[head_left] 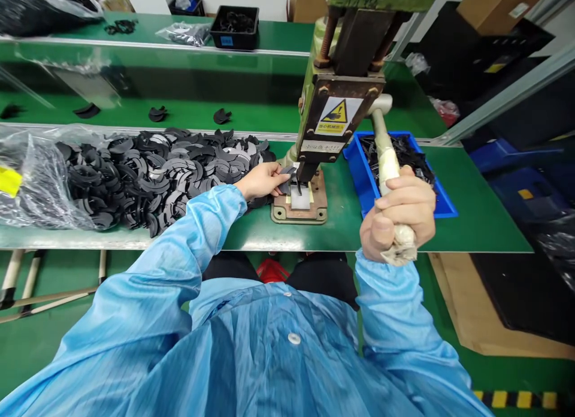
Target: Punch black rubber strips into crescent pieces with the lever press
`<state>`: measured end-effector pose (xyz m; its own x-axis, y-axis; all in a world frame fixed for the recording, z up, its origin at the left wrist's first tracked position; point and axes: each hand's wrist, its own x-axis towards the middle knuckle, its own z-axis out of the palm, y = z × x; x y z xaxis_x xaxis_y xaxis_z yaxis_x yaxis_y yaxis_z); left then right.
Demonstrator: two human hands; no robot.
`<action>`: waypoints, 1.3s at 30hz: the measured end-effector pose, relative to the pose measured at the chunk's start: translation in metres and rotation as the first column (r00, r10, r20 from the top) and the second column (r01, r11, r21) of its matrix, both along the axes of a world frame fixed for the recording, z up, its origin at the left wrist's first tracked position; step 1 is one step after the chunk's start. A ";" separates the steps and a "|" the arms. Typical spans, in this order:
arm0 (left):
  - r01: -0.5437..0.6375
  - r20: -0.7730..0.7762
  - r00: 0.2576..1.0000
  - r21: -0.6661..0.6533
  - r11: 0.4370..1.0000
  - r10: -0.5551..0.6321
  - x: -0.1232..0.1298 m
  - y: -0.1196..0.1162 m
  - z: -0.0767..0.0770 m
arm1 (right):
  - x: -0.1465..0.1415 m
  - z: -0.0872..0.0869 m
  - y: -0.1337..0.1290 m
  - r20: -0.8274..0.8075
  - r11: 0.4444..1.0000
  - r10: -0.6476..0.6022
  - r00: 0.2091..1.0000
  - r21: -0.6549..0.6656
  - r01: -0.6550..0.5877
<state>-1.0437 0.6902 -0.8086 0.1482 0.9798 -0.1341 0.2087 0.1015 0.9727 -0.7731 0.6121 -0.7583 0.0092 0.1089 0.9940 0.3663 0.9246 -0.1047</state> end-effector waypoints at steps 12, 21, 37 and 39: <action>0.022 0.005 1.000 0.003 1.000 -0.022 -0.004 0.005 -0.001 | 0.001 -0.001 0.002 0.001 1.000 0.000 1.000 -0.013 0.000; 0.052 -0.008 0.999 -0.021 0.998 -0.052 -0.004 0.008 0.003 | 0.003 -0.002 0.001 -0.004 1.000 0.012 1.000 -0.019 -0.012; 0.131 0.014 0.991 -0.010 0.991 -0.131 -0.009 0.017 -0.003 | 0.003 -0.002 0.002 -0.035 1.000 0.016 0.999 -0.023 -0.017; 0.136 -0.001 0.991 -0.020 0.991 -0.136 -0.009 0.016 -0.002 | 0.001 -0.001 0.004 -0.059 1.000 0.025 0.998 0.016 -0.024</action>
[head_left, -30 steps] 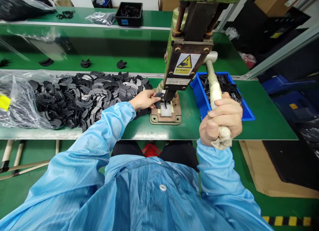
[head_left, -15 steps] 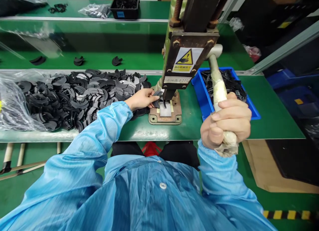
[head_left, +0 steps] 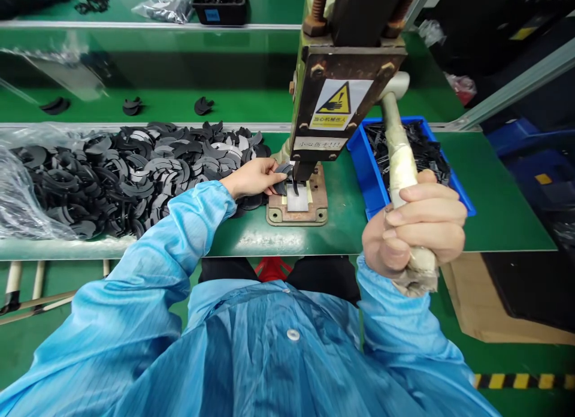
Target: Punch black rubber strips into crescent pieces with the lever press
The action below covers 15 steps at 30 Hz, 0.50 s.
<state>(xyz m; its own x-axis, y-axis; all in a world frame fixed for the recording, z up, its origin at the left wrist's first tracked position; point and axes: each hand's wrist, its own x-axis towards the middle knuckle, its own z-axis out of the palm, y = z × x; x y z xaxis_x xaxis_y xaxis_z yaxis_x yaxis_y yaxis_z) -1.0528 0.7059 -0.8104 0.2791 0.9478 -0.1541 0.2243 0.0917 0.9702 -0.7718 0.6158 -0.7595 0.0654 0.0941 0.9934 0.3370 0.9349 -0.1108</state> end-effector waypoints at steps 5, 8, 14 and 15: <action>-0.029 0.012 1.000 -0.007 1.000 0.029 0.002 -0.004 -0.005 | 0.001 0.002 -0.006 0.037 0.997 -0.023 0.999 -0.076 0.025; -0.067 0.030 0.997 -0.019 0.998 0.068 0.004 -0.006 -0.008 | 0.001 0.002 -0.008 0.037 0.996 -0.026 0.999 -0.082 0.029; -0.082 0.006 0.997 -0.099 0.992 0.083 0.008 -0.007 -0.003 | -0.006 0.000 0.002 -0.044 0.998 -0.054 0.998 0.012 0.055; -0.079 -0.004 0.997 -0.116 0.990 0.079 0.008 -0.006 -0.002 | -0.007 0.000 0.004 -0.057 0.998 -0.051 0.997 0.029 0.053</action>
<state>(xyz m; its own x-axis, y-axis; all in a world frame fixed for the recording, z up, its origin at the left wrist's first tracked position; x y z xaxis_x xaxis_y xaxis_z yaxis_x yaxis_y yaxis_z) -1.0449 0.6998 -0.8125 0.2045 0.9424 -0.2646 0.2117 0.2213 0.9520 -0.7791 0.6197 -0.7596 0.1257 0.0591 0.9903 0.3795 0.9194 -0.1030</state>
